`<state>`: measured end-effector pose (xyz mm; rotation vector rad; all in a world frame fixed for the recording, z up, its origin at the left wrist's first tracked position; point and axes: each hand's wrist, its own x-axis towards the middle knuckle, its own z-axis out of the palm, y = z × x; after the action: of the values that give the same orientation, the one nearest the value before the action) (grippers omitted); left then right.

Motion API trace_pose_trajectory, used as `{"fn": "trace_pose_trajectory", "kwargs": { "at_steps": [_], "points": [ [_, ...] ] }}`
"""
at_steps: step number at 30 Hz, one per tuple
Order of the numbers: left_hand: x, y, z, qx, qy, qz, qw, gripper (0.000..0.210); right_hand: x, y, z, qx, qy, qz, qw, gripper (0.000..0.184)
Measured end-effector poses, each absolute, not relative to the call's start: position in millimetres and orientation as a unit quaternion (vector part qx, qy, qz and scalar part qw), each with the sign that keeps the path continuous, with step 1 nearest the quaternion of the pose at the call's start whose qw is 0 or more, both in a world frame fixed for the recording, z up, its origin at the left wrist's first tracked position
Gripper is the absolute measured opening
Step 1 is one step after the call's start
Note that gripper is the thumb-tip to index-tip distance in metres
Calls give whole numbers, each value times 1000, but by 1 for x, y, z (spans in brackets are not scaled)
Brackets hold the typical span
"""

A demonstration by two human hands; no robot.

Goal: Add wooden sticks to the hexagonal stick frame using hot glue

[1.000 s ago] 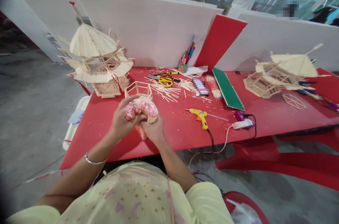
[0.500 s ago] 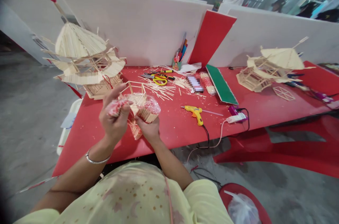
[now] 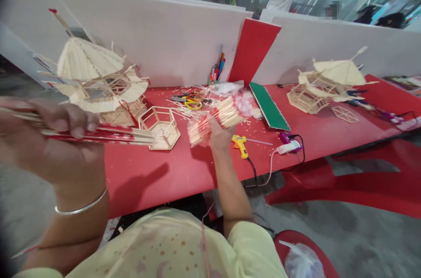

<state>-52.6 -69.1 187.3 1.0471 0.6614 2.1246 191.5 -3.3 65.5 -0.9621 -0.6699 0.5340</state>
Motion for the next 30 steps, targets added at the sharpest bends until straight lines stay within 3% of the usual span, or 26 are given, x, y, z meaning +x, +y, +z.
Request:
{"fn": "trace_pose_trajectory", "kwargs": {
  "at_steps": [2,5,11,13,23,30],
  "points": [
    [-40,-64,173,422,213,815,334,33,218,38,85,-462,-397,134,782,37],
    [-11,-54,142,442,216,767,413,38,240,115,97,-511,-517,53,685,39],
    [21,-39,88,429,273,675,534,28,251,247,83,-612,-727,-22,309,45],
    [23,-33,76,439,291,658,539,22,259,272,76,-621,-748,-50,229,44],
    [68,2,56,443,334,607,569,25,419,262,60,-827,-537,-53,155,55],
    [107,11,52,458,359,576,574,34,471,260,46,-888,-438,-1,142,77]
  ]
}}
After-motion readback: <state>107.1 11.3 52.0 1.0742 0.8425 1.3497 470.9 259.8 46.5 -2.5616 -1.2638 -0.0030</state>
